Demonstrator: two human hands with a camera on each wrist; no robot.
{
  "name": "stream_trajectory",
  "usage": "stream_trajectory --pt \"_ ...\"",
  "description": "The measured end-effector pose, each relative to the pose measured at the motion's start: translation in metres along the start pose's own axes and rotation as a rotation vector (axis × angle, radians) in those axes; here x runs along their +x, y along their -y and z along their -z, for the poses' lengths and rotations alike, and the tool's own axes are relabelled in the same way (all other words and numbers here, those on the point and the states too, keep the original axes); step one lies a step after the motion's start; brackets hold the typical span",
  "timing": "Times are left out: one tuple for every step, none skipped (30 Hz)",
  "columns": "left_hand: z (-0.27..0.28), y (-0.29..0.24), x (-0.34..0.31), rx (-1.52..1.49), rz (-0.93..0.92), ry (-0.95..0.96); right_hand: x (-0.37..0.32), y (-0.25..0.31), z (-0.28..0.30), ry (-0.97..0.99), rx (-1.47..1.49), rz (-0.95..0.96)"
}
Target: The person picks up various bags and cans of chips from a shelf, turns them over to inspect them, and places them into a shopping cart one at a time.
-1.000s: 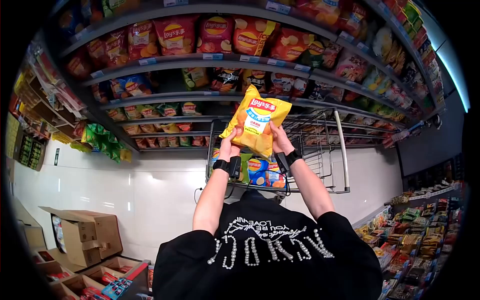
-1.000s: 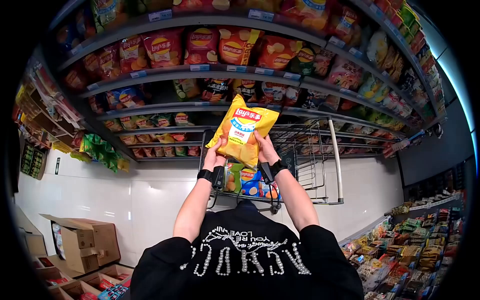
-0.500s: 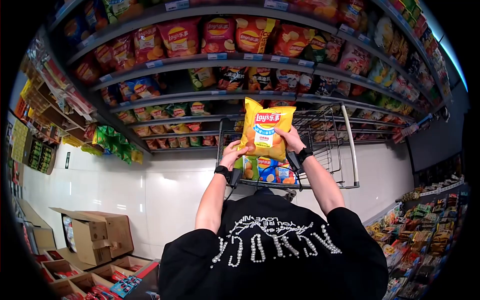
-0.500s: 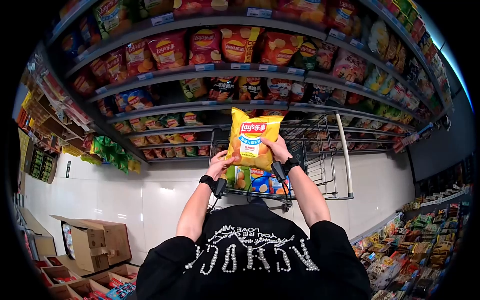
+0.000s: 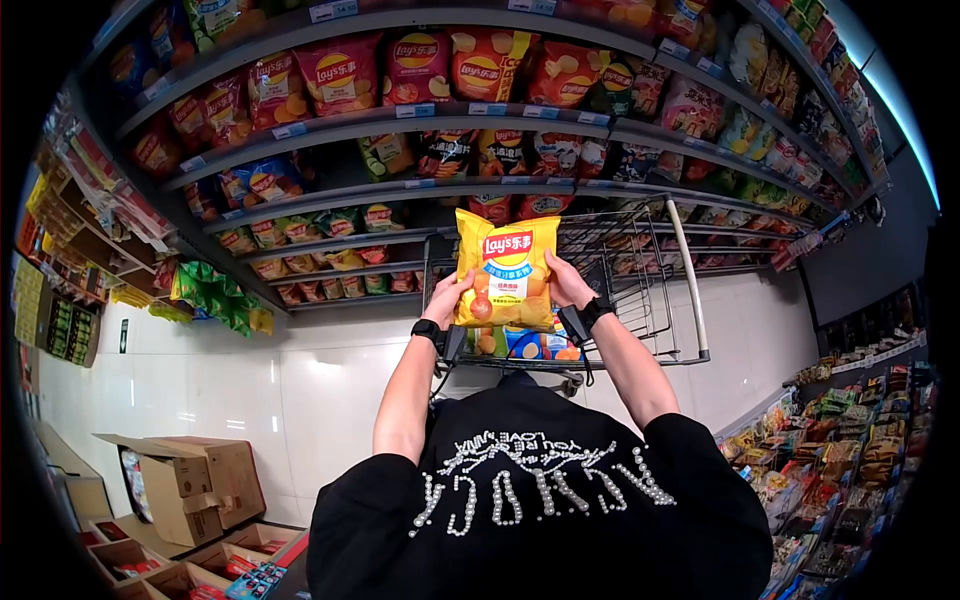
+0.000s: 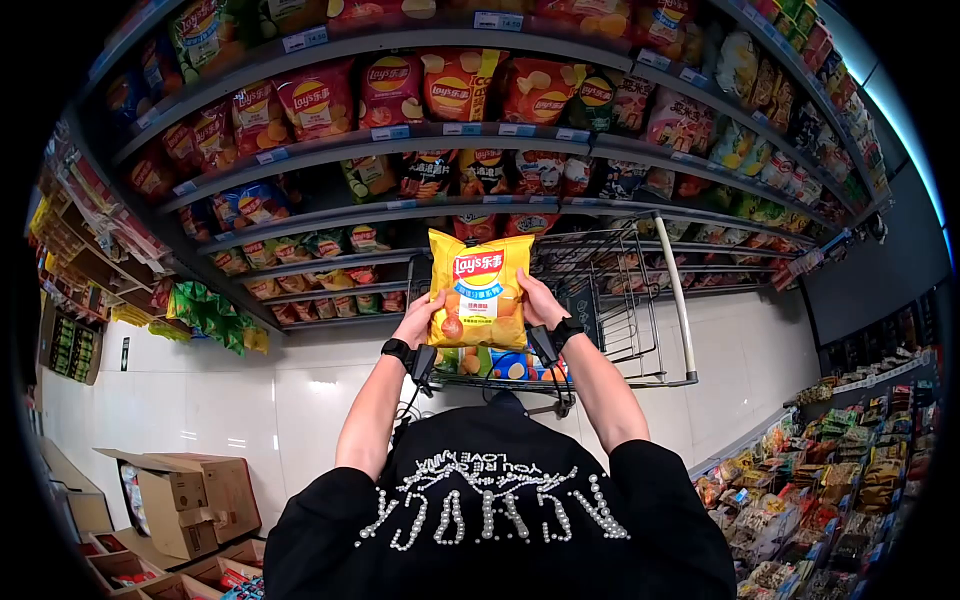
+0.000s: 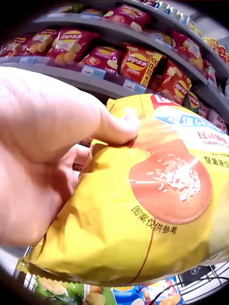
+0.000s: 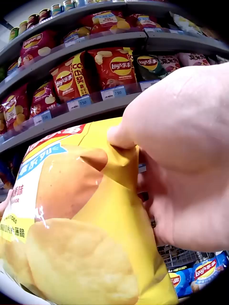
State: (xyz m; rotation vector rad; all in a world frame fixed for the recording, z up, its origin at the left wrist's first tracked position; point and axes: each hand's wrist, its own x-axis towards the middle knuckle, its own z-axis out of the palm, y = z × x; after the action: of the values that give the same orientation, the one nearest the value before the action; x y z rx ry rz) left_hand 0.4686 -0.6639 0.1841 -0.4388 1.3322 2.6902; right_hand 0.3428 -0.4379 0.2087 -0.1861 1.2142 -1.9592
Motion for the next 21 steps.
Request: stream_trajectory --pt "0.001 -0.001 -0.003 -0.002 0.006 -0.011 0.000 -0.001 0.000 -0.005 -0.021 0.011" --pt "0.006 0.002 0.000 0.005 0.004 -0.008 0.002 -0.002 -0.001 -0.008 -0.043 0.021" --pt "0.011 0.004 0.003 0.003 0.001 -0.014 0.006 -0.004 0.000 -0.002 -0.044 0.017" --pt "0.015 0.006 0.006 -0.072 -0.009 0.006 0.009 -0.005 0.002 0.000 -0.033 0.018" --pt "0.020 0.008 0.009 -0.146 -0.018 0.028 0.011 -0.007 0.003 0.001 -0.024 0.020" --pt "0.023 0.007 0.009 -0.223 0.000 0.041 0.012 -0.007 0.003 -0.006 -0.041 0.029" --pt "0.025 0.006 0.008 -0.225 -0.001 0.039 0.013 -0.008 0.002 -0.004 -0.042 0.027" --pt "0.026 0.006 0.008 -0.209 -0.047 0.025 0.014 -0.008 0.001 -0.011 -0.051 0.020" --pt "0.029 0.007 0.009 -0.193 -0.093 0.011 0.017 -0.009 0.003 -0.018 -0.060 0.012" --pt "0.032 0.007 0.010 -0.201 -0.070 0.012 0.018 -0.010 0.003 -0.015 -0.062 0.009" --pt "0.036 0.008 0.011 -0.205 -0.072 0.007 0.021 -0.013 0.004 -0.027 -0.069 0.007" --pt "0.035 0.004 0.008 -0.182 -0.040 -0.010 0.023 -0.013 0.002 -0.037 -0.075 0.005" --pt "0.034 0.002 0.005 -0.159 -0.008 -0.027 0.024 -0.014 0.001 -0.032 -0.077 0.001" --pt "0.036 0.006 0.008 -0.132 -0.031 -0.036 0.024 -0.015 0.000 -0.036 -0.074 -0.001" --pt "0.034 0.004 0.004 -0.134 -0.033 -0.038 0.025 -0.015 -0.001 -0.040 -0.070 -0.002" --pt "0.032 0.002 0.000 -0.123 -0.046 -0.027 0.026 -0.015 -0.002 -0.038 -0.071 -0.003" --pt "0.029 -0.001 -0.002 -0.113 -0.060 -0.016 0.026 -0.014 -0.003 -0.034 -0.067 -0.012" --pt "0.030 -0.001 -0.002 -0.114 -0.061 -0.015 0.026 -0.013 -0.005 -0.030 -0.063 -0.021" --pt "0.031 0.000 -0.002 -0.110 -0.060 -0.022 0.026 -0.012 -0.006 -0.030 -0.064 -0.021" --pt "0.032 0.000 -0.002 -0.107 -0.059 -0.029 0.025 -0.011 -0.008 -0.024 -0.058 -0.031" --pt "0.032 0.001 -0.001 -0.108 -0.059 -0.030 0.025 -0.011 -0.008 -0.018 -0.053 -0.041"
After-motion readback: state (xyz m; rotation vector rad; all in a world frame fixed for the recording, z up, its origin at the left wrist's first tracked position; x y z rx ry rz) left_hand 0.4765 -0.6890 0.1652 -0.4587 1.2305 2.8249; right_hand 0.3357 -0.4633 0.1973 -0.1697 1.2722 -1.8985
